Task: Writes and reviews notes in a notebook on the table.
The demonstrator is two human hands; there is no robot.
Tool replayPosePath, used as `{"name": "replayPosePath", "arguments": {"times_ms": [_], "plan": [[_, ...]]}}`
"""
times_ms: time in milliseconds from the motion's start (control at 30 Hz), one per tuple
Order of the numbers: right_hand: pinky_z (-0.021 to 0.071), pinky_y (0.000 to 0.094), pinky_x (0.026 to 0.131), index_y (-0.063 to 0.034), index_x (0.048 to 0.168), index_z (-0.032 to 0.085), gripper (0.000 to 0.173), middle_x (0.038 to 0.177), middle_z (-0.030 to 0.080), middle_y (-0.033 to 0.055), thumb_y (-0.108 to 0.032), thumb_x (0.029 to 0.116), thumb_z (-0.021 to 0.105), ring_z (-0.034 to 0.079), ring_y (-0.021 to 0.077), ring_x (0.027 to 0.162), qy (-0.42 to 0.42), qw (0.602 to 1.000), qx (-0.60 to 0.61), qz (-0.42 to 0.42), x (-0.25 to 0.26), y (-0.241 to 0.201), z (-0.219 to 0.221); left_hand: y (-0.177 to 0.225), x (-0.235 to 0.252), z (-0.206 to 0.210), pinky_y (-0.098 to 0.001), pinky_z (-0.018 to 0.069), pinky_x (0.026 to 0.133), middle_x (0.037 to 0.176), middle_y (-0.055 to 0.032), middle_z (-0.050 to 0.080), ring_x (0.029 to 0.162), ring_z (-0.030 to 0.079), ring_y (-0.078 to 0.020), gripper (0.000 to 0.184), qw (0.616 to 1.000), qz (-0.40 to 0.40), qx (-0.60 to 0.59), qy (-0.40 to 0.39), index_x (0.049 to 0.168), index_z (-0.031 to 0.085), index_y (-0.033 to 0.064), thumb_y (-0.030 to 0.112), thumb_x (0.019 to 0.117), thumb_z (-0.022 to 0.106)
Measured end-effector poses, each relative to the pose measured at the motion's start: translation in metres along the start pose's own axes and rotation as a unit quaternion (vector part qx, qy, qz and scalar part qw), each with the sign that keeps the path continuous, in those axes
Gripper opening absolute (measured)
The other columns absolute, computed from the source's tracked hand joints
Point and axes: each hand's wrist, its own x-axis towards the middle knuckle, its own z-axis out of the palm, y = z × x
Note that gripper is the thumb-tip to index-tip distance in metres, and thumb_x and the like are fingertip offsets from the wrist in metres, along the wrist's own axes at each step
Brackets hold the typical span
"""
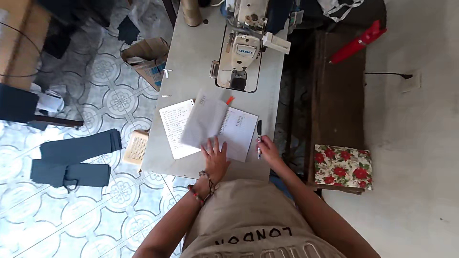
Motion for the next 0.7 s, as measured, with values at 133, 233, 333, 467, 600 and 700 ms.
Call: {"name": "replayPosePath", "arguments": {"times_ms": [133, 233, 333, 467, 600, 700], "plan": [[0.0558, 0.0366, 0.077, 0.0072, 0.141, 0.04, 0.037, 0.1, 0.058, 0.0187, -0.012, 0.1092, 0.037, 0.063, 0.0212, 0.081, 0.03, 0.997, 0.044, 0.053, -0.013, 0.018, -0.001, -0.011, 0.023, 0.013, -0.0692, 0.0102, 0.121, 0.164, -0.0206, 0.032, 0.155, 0.021, -0.0418, 0.069, 0.994, 0.107, 0.032, 0.021, 0.15, 0.052, 0.0108, 0.039, 0.0918, 0.075], [0.0538, 0.0329, 0.07, 0.0096, 0.128, 0.048, 0.034, 0.089, 0.056, 0.0136, -0.018, 0.108, 0.049, 0.059, 0.0166, 0.07, 0.031, 0.997, 0.035, 0.06, -0.016, 0.029, 0.004, -0.013, 0.034, 0.021, -0.0683, 0.0087, 0.122, 0.162, -0.0174, 0.039, 0.155, 0.025, -0.0386, 0.069, 0.984, 0.149, 0.013, 0.1, 0.147, 0.056, 0.0139, 0.047, 0.0898, 0.075], [0.0528, 0.0305, 0.073, 0.0096, 0.119, 0.058, 0.035, 0.092, 0.06, 0.0131, -0.023, 0.1085, 0.051, 0.06, 0.0143, 0.076, 0.043, 0.996, 0.044, 0.066, -0.016, 0.033, 0.007, -0.021, 0.033, 0.023, -0.0777, 0.0105, 0.116, 0.161, -0.0297, 0.033, 0.152, 0.023, -0.0513, 0.068, 0.952, 0.126, -0.01, 0.28, 0.147, 0.057, 0.0132, 0.04, 0.0878, 0.078], [0.054, 0.0366, 0.095, 0.0059, 0.137, 0.052, 0.039, 0.129, 0.062, 0.0214, -0.022, 0.1114, 0.043, 0.064, 0.0232, 0.115, 0.023, 0.988, 0.13, 0.08, -0.017, 0.024, 0.009, -0.042, 0.02, 0.023, -0.0791, 0.0055, 0.115, 0.161, -0.0428, 0.015, 0.15, 0.012, -0.0616, 0.087, 0.939, 0.021, 0.001, 0.343, 0.156, 0.039, 0.002, 0.04, 0.0879, 0.076], [0.0529, 0.0397, 0.099, 0.0007, 0.138, 0.056, 0.039, 0.132, 0.061, 0.0198, -0.025, 0.1112, 0.044, 0.062, 0.0255, 0.121, 0.002, 0.989, 0.137, 0.054, -0.014, 0.015, 0.016, -0.043, 0.019, 0.022, -0.0764, 0.0016, 0.117, 0.162, -0.0408, 0.015, 0.152, 0.011, -0.058, 0.097, 0.968, -0.053, -0.009, 0.246, 0.161, 0.022, -0.0021, 0.05, 0.0935, 0.068], [0.0534, 0.0386, 0.098, -0.0004, 0.139, 0.057, 0.039, 0.133, 0.062, 0.0188, -0.025, 0.1111, 0.044, 0.063, 0.0245, 0.121, 0.006, 0.99, 0.135, 0.046, -0.011, 0.013, 0.014, -0.034, 0.026, 0.027, -0.0769, 0.0032, 0.117, 0.163, -0.0368, 0.019, 0.153, 0.013, -0.0545, 0.093, 0.969, -0.013, -0.008, 0.245, 0.161, 0.026, -0.0016, 0.051, 0.0951, 0.065]]}}
